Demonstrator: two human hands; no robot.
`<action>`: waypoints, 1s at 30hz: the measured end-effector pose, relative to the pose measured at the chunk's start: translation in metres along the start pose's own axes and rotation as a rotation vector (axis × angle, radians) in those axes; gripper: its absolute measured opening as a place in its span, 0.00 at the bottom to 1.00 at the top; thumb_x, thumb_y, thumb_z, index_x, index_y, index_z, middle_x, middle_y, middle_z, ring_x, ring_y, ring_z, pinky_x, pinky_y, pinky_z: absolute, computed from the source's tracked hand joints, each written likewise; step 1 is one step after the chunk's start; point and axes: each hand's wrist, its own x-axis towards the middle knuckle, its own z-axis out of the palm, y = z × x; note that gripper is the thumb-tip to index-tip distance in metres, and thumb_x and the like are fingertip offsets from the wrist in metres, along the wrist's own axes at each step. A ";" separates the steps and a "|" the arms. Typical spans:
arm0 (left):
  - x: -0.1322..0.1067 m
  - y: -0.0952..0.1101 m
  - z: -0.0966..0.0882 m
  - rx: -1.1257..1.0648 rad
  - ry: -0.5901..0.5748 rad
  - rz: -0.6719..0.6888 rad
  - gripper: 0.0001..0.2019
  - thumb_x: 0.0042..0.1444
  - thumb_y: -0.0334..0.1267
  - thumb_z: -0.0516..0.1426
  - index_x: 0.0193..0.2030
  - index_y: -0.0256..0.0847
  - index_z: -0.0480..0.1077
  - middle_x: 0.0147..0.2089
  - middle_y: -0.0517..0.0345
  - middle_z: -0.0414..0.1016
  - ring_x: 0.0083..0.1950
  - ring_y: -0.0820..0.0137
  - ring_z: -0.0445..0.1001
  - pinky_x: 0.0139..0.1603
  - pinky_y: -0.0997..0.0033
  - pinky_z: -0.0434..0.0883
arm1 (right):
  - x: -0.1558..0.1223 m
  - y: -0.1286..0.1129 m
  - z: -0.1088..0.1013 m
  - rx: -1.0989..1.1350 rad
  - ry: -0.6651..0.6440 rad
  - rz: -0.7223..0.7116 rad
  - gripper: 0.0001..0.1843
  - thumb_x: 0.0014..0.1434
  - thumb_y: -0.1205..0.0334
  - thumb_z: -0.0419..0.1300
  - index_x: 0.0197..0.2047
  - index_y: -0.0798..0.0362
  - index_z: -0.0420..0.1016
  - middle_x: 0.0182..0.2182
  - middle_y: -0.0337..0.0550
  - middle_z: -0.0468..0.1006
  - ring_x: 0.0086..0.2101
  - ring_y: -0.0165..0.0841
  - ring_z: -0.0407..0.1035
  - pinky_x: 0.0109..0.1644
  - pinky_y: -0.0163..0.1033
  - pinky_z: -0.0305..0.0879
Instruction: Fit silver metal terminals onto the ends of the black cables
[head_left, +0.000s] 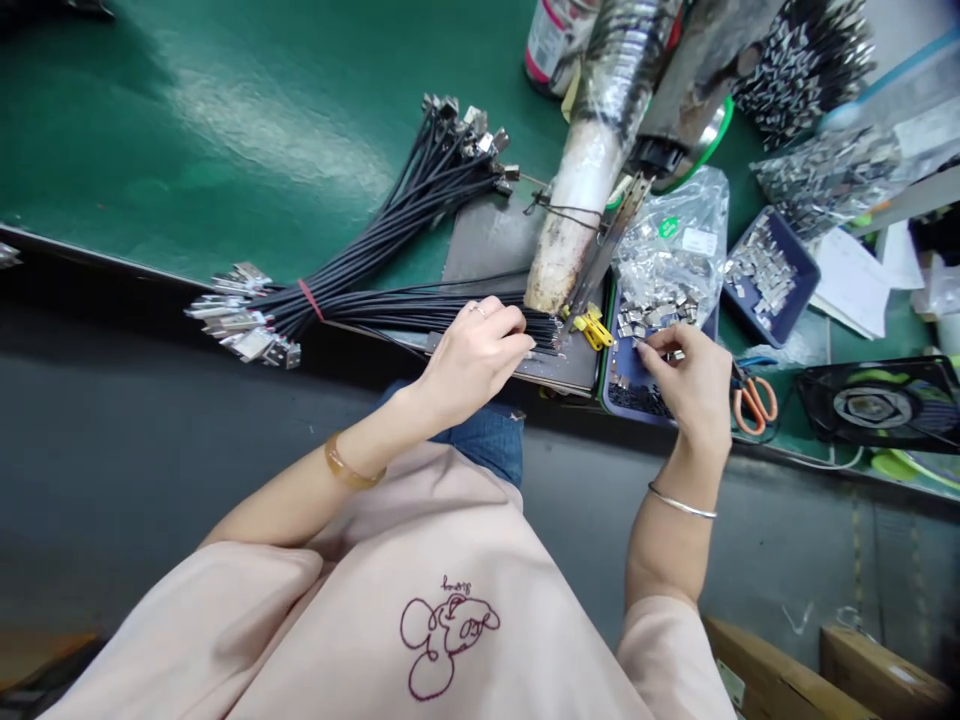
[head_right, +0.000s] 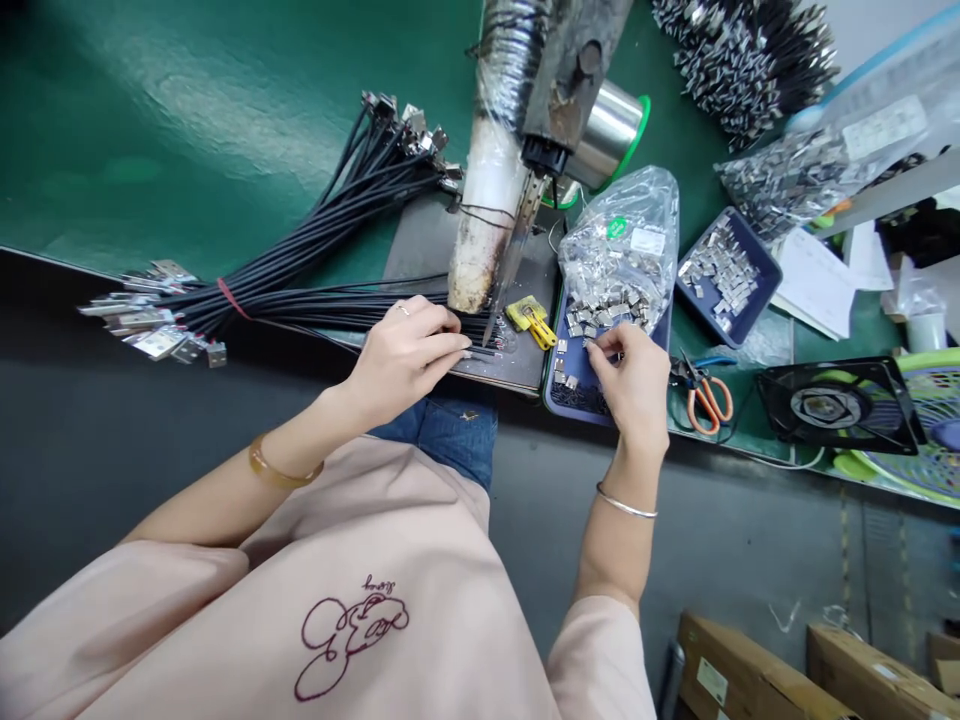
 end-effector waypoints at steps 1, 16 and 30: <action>-0.001 0.000 -0.003 -0.062 0.005 0.016 0.13 0.66 0.32 0.54 0.34 0.38 0.78 0.38 0.48 0.78 0.40 0.64 0.71 0.44 0.60 0.69 | 0.002 0.001 -0.002 0.017 -0.049 -0.005 0.07 0.54 0.61 0.63 0.27 0.51 0.69 0.27 0.38 0.75 0.29 0.31 0.68 0.38 0.38 0.63; 0.006 0.026 -0.021 -0.932 -0.207 -0.509 0.03 0.53 0.31 0.61 0.32 0.34 0.76 0.24 0.60 0.74 0.25 0.77 0.70 0.27 0.80 0.67 | -0.062 -0.076 0.007 0.519 0.366 0.013 0.10 0.58 0.61 0.66 0.29 0.50 0.68 0.35 0.40 0.78 0.26 0.29 0.74 0.29 0.37 0.73; 0.004 0.033 -0.016 -0.882 -0.162 -0.521 0.05 0.56 0.32 0.60 0.30 0.33 0.74 0.27 0.58 0.74 0.27 0.77 0.69 0.29 0.78 0.69 | -0.073 -0.103 0.052 0.864 0.157 -0.028 0.03 0.61 0.65 0.64 0.37 0.48 0.80 0.41 0.40 0.82 0.41 0.30 0.78 0.42 0.35 0.80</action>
